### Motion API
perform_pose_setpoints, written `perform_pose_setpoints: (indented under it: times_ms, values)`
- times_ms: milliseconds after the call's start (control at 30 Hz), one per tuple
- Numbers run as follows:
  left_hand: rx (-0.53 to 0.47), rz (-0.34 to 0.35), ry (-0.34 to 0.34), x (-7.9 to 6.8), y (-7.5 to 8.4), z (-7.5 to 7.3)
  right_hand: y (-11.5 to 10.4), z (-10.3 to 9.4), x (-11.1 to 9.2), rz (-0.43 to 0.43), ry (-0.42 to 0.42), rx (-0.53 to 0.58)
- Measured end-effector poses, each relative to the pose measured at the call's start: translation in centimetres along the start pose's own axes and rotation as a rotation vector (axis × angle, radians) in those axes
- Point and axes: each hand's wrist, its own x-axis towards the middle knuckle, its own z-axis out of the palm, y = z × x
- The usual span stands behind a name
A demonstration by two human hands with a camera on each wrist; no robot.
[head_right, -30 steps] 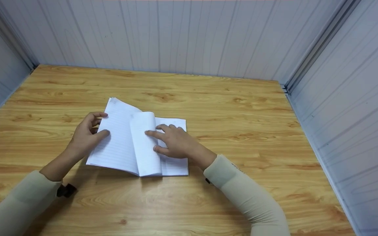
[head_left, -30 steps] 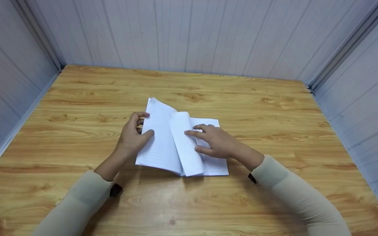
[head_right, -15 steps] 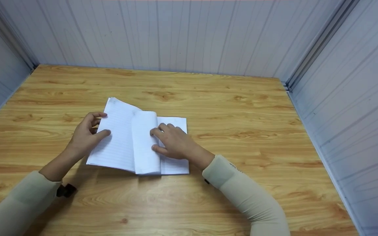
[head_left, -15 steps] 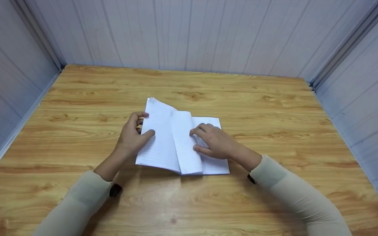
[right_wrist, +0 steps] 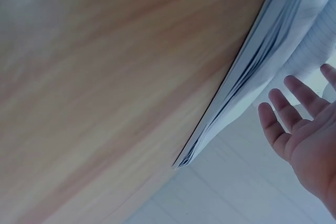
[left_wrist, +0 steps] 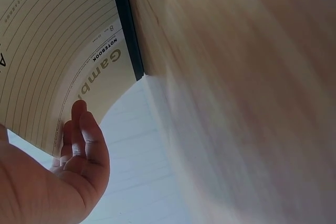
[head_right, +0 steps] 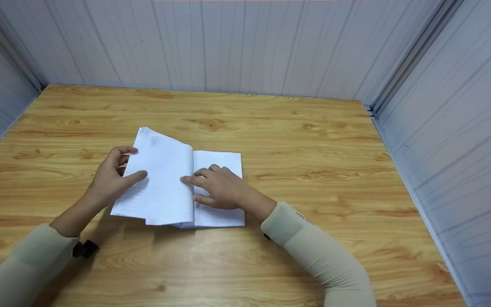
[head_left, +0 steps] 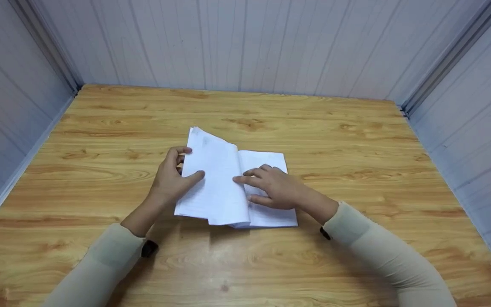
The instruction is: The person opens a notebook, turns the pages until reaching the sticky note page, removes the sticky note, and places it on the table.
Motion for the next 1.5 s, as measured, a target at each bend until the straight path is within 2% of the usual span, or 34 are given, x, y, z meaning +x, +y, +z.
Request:
perform_pose_setpoints:
  times_ms: [167,300,600,800,967,1167,1500]
  values:
    - [0.017,-0.008,-0.006,-0.1,-0.2,0.0,-0.2,0.0,0.1,-0.036,-0.015,-0.035]
    - [0.006,-0.014,-0.003,0.0,-0.3,0.0,-0.1,0.1,0.1,0.006,-0.019,-0.041]
    - [-0.016,0.008,-0.004,-0.1,-0.3,-0.1,1.1,-0.3,-0.2,0.295,0.035,-0.041]
    - [-0.003,0.010,-0.010,0.0,-0.2,-0.1,2.5,-0.5,-0.9,0.526,-0.061,-0.047]
    - [-0.019,0.007,-0.011,-0.1,-0.2,0.0,3.5,-0.4,-1.4,0.638,-0.151,-0.037]
    - [-0.030,0.012,-0.008,0.0,-0.1,0.0,4.1,-0.5,-1.5,0.680,-0.171,-0.021]
    - [-0.030,0.006,-0.014,0.0,-0.1,-0.1,4.7,-0.3,-1.6,0.680,-0.204,0.031]
